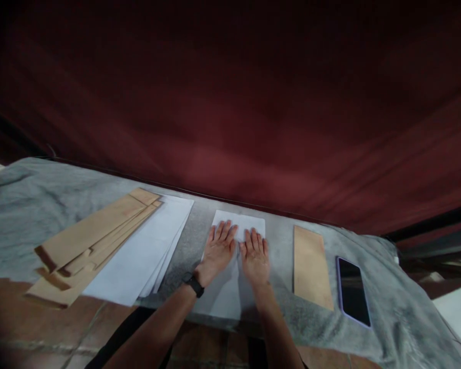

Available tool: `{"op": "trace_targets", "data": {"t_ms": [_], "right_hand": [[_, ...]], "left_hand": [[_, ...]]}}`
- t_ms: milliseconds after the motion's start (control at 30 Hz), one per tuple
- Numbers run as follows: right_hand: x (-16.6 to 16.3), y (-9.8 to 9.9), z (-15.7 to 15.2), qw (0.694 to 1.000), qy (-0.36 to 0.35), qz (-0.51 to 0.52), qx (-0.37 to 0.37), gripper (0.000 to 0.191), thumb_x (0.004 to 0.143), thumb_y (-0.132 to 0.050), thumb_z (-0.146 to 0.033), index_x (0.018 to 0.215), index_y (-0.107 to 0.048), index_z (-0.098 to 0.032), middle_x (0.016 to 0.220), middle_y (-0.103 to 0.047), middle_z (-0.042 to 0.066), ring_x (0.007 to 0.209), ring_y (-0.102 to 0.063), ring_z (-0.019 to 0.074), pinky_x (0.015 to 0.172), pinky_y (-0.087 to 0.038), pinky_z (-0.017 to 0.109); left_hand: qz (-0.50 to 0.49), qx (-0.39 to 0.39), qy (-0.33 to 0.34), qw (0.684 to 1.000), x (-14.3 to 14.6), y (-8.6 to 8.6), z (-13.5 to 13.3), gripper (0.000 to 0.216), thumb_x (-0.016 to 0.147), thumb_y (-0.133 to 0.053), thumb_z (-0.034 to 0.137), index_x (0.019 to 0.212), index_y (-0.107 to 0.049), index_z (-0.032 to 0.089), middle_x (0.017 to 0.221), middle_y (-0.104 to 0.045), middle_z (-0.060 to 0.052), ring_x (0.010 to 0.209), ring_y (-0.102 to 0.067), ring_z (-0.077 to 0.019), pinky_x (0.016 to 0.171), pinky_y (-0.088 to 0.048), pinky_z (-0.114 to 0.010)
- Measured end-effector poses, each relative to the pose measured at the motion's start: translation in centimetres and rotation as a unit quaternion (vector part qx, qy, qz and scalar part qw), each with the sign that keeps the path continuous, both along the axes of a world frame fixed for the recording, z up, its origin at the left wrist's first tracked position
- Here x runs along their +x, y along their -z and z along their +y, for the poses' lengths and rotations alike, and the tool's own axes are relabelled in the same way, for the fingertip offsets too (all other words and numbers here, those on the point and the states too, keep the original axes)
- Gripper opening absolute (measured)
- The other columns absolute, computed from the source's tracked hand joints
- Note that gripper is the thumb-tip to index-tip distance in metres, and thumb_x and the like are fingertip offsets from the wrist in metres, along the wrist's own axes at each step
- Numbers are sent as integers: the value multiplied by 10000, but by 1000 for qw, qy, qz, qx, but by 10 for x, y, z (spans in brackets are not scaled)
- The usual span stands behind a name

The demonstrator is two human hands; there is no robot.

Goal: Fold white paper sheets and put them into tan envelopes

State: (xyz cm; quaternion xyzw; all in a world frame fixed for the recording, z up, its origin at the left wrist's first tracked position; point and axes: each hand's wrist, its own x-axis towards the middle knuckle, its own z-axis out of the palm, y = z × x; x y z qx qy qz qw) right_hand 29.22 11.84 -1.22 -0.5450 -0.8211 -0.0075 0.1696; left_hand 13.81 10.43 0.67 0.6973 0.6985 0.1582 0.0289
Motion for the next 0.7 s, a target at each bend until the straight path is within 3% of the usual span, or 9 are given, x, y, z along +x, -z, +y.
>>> {"op": "trace_targets", "data": {"t_ms": [367, 500, 567, 700], "right_hand": [[18, 6, -13, 998, 53, 14, 23, 609, 1070, -300, -434, 1548, -361, -61, 1580, -392, 221, 1452, -386, 334, 1183, -275, 547], [19, 5, -16, 997, 63, 29, 22, 597, 1064, -320, -417, 1550, -364, -74, 1575, -406, 210, 1445, -402, 340, 1196, -267, 565], [17, 4, -20, 998, 51, 35, 23, 572, 1059, -335, -377, 1550, -370, -84, 1584, -396, 198, 1460, -386, 331, 1203, -274, 558], [7, 2, -33, 999, -22, 22, 13, 510, 1037, -322, -233, 1522, -437, -130, 1609, -375, 138, 1501, -325, 283, 1216, -293, 519]], "left_hand": [[36, -26, -63, 997, -28, -3, 21, 577, 1033, -312, 356, 1547, -379, 104, 1625, -327, -146, 1529, -262, -266, 1259, -166, -486], [45, -6, -77, 996, -21, -6, 20, 576, 1032, -305, 346, 1544, -380, 92, 1618, -341, -155, 1532, -251, -277, 1260, -152, -518], [41, 18, -45, 998, -10, -7, 16, 561, 1034, -303, 331, 1547, -379, 117, 1624, -345, -128, 1537, -240, -257, 1268, -153, -497], [28, 24, 91, 995, 10, -3, 5, 510, 1045, -288, 285, 1535, -410, 219, 1625, -369, -33, 1529, -265, -205, 1274, -178, -470]]}}
